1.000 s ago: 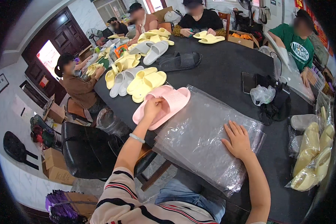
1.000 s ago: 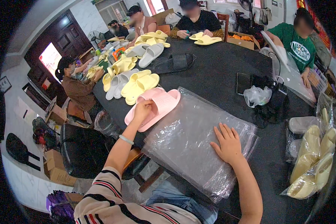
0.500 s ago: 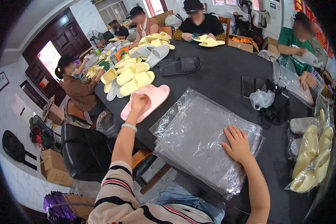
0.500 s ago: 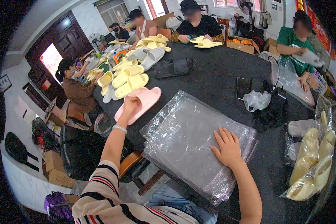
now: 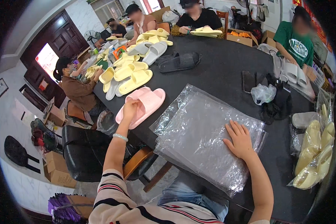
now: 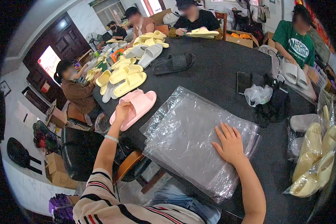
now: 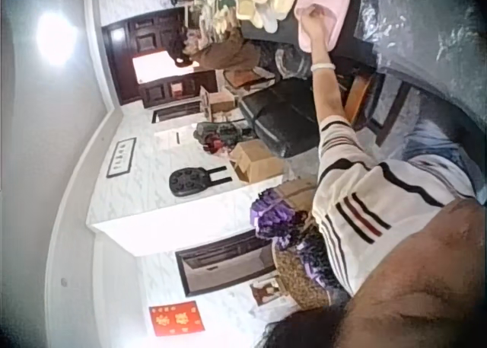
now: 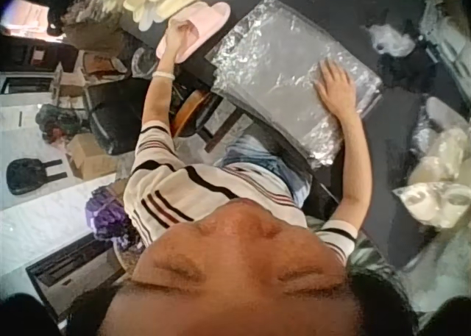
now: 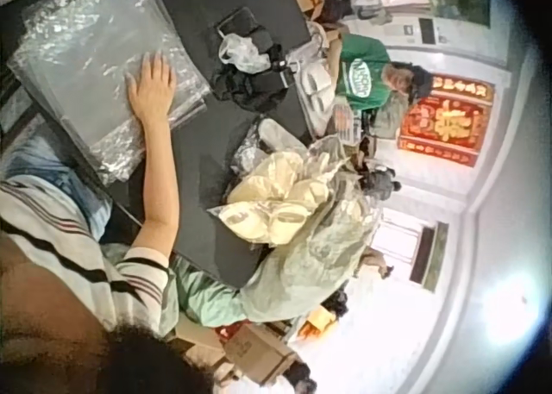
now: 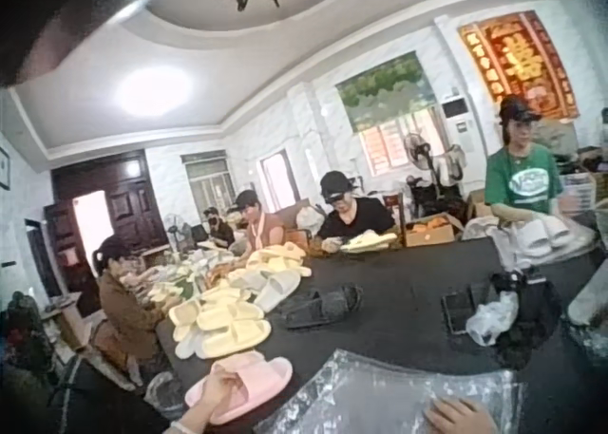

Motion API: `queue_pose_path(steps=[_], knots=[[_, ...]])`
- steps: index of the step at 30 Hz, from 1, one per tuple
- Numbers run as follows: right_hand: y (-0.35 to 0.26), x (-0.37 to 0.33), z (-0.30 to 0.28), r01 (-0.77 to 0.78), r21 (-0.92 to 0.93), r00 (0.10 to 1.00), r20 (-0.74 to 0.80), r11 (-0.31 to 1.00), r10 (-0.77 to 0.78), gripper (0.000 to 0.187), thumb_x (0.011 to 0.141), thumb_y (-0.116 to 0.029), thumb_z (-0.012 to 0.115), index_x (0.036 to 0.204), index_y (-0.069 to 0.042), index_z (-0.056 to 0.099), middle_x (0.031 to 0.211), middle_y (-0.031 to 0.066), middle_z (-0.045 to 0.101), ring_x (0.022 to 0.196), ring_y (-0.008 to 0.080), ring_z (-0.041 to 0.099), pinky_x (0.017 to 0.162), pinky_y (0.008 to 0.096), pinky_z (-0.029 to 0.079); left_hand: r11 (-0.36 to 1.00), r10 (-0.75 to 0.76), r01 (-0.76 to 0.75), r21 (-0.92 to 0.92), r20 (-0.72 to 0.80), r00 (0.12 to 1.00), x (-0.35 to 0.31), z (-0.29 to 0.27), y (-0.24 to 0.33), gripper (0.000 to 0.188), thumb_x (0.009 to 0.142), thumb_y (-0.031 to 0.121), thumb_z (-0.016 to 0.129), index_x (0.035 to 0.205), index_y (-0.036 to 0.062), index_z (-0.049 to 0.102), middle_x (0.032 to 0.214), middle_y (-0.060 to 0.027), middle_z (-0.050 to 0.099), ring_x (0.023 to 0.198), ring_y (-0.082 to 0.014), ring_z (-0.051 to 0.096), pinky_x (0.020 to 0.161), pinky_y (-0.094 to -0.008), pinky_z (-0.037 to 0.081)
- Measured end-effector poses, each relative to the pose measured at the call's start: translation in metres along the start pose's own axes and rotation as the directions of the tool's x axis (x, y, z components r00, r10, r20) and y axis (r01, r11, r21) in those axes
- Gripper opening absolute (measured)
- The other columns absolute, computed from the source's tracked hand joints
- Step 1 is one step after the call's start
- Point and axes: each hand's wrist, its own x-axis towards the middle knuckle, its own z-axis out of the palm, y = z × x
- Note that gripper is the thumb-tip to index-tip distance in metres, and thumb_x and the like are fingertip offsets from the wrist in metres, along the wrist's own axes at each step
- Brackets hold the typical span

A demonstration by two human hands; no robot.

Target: The person sits at a table in a workshop and packages pairs of plastic slippers into clear plastic bags. They pick up pairs of yellow and white slippers, place them into bags, and seal them. The person also uses scissors to trim the edges of the plastic bags after sealing.

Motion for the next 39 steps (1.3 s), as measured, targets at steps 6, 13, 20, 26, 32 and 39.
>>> queue_pose_path(steps=[6, 13, 20, 26, 32, 39], knots=[[-0.005, 0.005, 0.0, 0.024, 0.027, 1.0, -0.008, 0.999, -0.024, 0.06, 0.089, -0.043, 0.056, 0.139, -0.009, 0.046, 0.144, 0.0148, 0.043, 0.137, 0.0277, 0.035, 0.114, 0.0453, 0.022, 0.978, 0.173, -0.16, -0.132, 0.095, 0.98, -0.025, -0.012, -0.035, 0.041, 0.08, 0.015, 0.068, 0.119, 0.0049, 0.063, 0.125, -0.0222, 0.052, 0.115, -0.0362, 0.053, 0.098, -0.036, 0.044], [-0.003, 0.002, -0.002, 0.007, 0.004, 1.0, 0.013, 1.0, -0.007, 0.06, 0.09, -0.042, 0.055, 0.139, -0.01, 0.045, 0.146, 0.0139, 0.041, 0.138, 0.0271, 0.034, 0.115, 0.0447, 0.021, 0.893, 0.132, -0.179, 0.412, 0.141, 0.981, -0.085, -0.027, 0.026, 0.076, 0.074, 0.057, 0.07, 0.141, 0.0285, 0.046, 0.148, -0.0238, 0.032, 0.136, -0.0434, 0.032, 0.102, -0.0707, 0.023], [-0.006, 0.004, -0.005, -0.004, 0.012, 0.999, 0.04, 1.0, 0.004, 0.061, 0.09, -0.042, 0.055, 0.141, -0.009, 0.043, 0.147, 0.0137, 0.039, 0.138, 0.0275, 0.033, 0.115, 0.0443, 0.021, 0.876, 0.035, -0.091, 0.474, 0.125, 0.991, -0.06, -0.037, -0.002, 0.072, 0.074, 0.061, 0.067, 0.138, 0.0297, 0.051, 0.143, -0.0203, 0.04, 0.132, -0.0381, 0.04, 0.101, -0.0617, 0.031], [-0.007, 0.005, -0.005, -0.006, 0.006, 0.999, 0.049, 1.0, 0.006, 0.061, 0.09, -0.042, 0.055, 0.141, -0.009, 0.043, 0.147, 0.0138, 0.039, 0.137, 0.0278, 0.034, 0.115, 0.0442, 0.021, 0.873, -0.103, 0.038, 0.485, 0.107, 0.989, -0.027, -0.035, -0.024, 0.073, 0.075, 0.068, 0.061, 0.137, 0.0318, 0.051, 0.145, -0.0191, 0.04, 0.134, -0.0356, 0.038, 0.103, -0.0583, 0.031], [-0.004, 0.004, -0.003, 0.005, -0.017, 1.0, 0.025, 1.0, -0.005, 0.062, 0.09, -0.043, 0.055, 0.14, -0.009, 0.044, 0.146, 0.0149, 0.041, 0.136, 0.0285, 0.036, 0.114, 0.0443, 0.022, 0.881, -0.136, 0.067, 0.468, 0.116, 0.984, -0.011, -0.032, -0.033, 0.077, 0.073, 0.071, 0.06, 0.138, 0.0314, 0.05, 0.147, -0.017, 0.038, 0.137, -0.0335, 0.036, 0.106, -0.0581, 0.028], [-0.006, 0.006, -0.003, 0.014, -0.016, 0.999, 0.032, 1.0, -0.013, 0.061, 0.09, -0.044, 0.055, 0.139, -0.009, 0.046, 0.145, 0.0153, 0.042, 0.137, 0.0284, 0.036, 0.114, 0.0449, 0.022, 0.863, -0.241, 0.149, 0.482, 0.134, 0.961, 0.019, -0.041, -0.046, 0.079, 0.074, 0.074, 0.057, 0.139, 0.0308, 0.049, 0.148, -0.0164, 0.037, 0.137, -0.0339, 0.036, 0.107, -0.0554, 0.029]])
